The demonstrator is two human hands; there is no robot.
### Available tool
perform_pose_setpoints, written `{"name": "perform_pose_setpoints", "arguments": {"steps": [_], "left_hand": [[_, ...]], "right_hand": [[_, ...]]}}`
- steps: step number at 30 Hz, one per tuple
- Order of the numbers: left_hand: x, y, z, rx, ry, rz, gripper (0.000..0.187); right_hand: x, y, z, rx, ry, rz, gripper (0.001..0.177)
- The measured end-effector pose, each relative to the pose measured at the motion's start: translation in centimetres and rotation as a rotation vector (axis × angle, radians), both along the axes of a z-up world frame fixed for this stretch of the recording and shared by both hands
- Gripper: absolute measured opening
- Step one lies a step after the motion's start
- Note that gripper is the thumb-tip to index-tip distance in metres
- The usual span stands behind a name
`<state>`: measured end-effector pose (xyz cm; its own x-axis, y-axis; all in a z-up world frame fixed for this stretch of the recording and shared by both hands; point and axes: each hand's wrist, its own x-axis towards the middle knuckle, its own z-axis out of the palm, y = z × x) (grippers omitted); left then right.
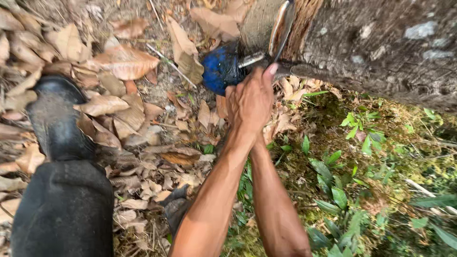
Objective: The person uses a specialized knife to score the bark of several trees, removes old rubber residue by hand, and ensures the liquid latex flows into attached collection cups.
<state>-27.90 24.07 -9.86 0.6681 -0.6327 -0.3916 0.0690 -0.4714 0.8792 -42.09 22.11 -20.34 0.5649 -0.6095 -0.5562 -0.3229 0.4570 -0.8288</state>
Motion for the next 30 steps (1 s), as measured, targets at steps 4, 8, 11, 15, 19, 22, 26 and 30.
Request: {"name": "perform_pose_setpoints", "arguments": {"steps": [4,8,11,15,19,22,26,30], "left_hand": [[-1.8,-1.1,0.2,0.093,0.155,-0.071,0.051],[-3.8,-1.1,-1.4,-0.024,0.091,0.008,0.052],[-4.5,-0.6,0.1,-0.075,0.148,0.118,0.056],[-4.8,-0.4,-1.2,-0.091,0.219,0.099,0.058],[-4.3,0.0,0.0,0.004,0.310,0.018,0.058],[-4.8,-0.9,-0.3,0.002,0.333,-0.043,0.060],[-6.0,0.4,-0.3,-0.075,0.111,0.090,0.054],[-6.3,-0.3,-1.5,-0.013,0.345,0.008,0.052]], "right_hand": [[-0.8,-0.9,1.3,0.161,-0.233,-0.012,0.020],[-1.2,-0.6,0.7,-0.255,0.210,-0.159,0.024],[-3.4,-1.0,2.0,0.143,-0.070,-0.167,0.024],[-6.8,-1.2,-2.4,-0.107,0.177,0.069,0.026],[-7.4,-1.0,-1.3,0.031,0.045,0.010,0.030],[-5.7,-1.8,-1.0,0.291,-0.174,-0.091,0.031],[-4.9,-1.2,1.4,-0.005,0.112,0.034,0.027],[-3.7,-1.3,3.1,0.152,-0.144,-0.162,0.031]]}}
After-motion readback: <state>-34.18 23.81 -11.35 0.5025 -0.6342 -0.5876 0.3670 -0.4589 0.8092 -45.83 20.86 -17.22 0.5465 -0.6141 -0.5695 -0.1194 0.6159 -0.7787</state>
